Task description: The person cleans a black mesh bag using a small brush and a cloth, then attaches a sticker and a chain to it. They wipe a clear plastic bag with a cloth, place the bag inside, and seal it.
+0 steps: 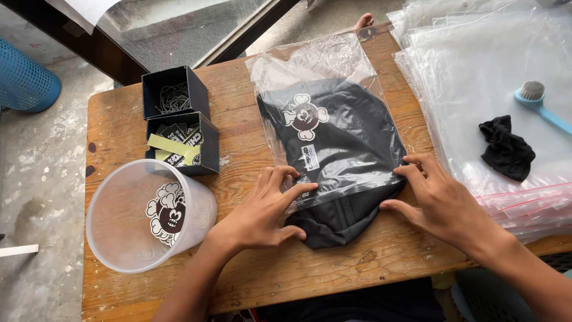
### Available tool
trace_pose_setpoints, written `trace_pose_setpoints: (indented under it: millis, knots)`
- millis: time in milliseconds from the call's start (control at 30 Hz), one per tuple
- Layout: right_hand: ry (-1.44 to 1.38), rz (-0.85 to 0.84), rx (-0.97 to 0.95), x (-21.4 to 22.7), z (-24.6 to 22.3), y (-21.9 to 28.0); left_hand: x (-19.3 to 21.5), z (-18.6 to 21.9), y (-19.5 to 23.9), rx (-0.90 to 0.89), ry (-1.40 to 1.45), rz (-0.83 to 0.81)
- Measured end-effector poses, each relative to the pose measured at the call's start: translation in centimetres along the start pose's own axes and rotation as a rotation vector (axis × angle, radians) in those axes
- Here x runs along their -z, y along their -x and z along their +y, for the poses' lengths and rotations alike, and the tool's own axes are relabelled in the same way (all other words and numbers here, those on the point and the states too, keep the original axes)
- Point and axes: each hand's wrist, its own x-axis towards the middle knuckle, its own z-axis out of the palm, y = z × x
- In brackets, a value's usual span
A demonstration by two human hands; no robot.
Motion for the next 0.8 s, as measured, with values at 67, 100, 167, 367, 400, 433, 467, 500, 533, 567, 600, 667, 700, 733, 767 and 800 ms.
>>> trace_pose_setpoints:
  millis: [67, 100, 167, 367, 400, 433, 467, 500, 533, 567, 600, 667, 700, 733, 767, 800]
  knots:
    - [-0.019, 0.044, 0.011, 0.0, 0.0, -0.2, -0.2, 0.0, -0.1, -0.015, -0.025, 0.086]
    - [-0.02, 0.044, 0.01, -0.1, 0.0, -0.3, -0.6, -0.1, -0.2, -0.015, -0.025, 0.084]
    - [-0.08, 0.031, 0.028, 0.0, 0.2, -0.5, -1.4, -0.3, -0.6, 0.026, -0.123, 0.155]
    - [-0.127, 0.056, 0.068, -0.8, 0.7, -0.9, -2.8, 0.3, -0.8, 0.077, -0.182, 0.24]
    - [-0.126, 0.058, 0.067, -0.9, 0.8, -0.9, -3.0, 0.3, -0.9, 0.075, -0.183, 0.24]
    - [-0.139, 0.065, 0.068, -1.1, 0.9, -0.9, -3.2, 0.2, -0.9, 0.078, -0.163, 0.263]
    - [-0.152, 0.07, 0.071, -1.3, 0.9, -0.8, -3.5, 0.3, -0.9, 0.086, -0.142, 0.286]
    - [-0.153, 0.068, 0.073, -1.3, 0.8, -0.8, -3.6, 0.3, -0.8, 0.089, -0.141, 0.287]
    - [-0.169, 0.075, 0.07, -1.3, 0.8, -0.8, -3.6, 0.3, -0.9, 0.091, -0.121, 0.307]
    - [-0.185, 0.081, 0.067, -1.3, 0.7, -0.9, -3.6, 0.3, -1.0, 0.094, -0.102, 0.326]
    - [-0.183, 0.081, 0.066, -1.3, 0.8, -0.9, -3.7, 0.2, -1.1, 0.092, -0.101, 0.326]
    - [-0.212, 0.072, 0.069, -1.1, 0.9, -0.9, -3.7, -0.1, -1.1, 0.185, 0.049, 0.293]
    - [-0.211, 0.07, 0.07, -1.1, 1.0, -0.9, -3.7, -0.1, -1.1, 0.186, 0.051, 0.295]
    - [-0.206, 0.073, 0.067, -1.0, 1.0, -0.9, -3.7, -0.2, -1.1, 0.174, 0.079, 0.298]
    - [-0.2, 0.075, 0.065, -1.0, 1.1, -0.9, -3.6, -0.3, -1.2, 0.162, 0.107, 0.301]
    - [-0.198, 0.074, 0.065, -1.0, 1.1, -0.9, -3.6, -0.3, -1.3, 0.161, 0.108, 0.302]
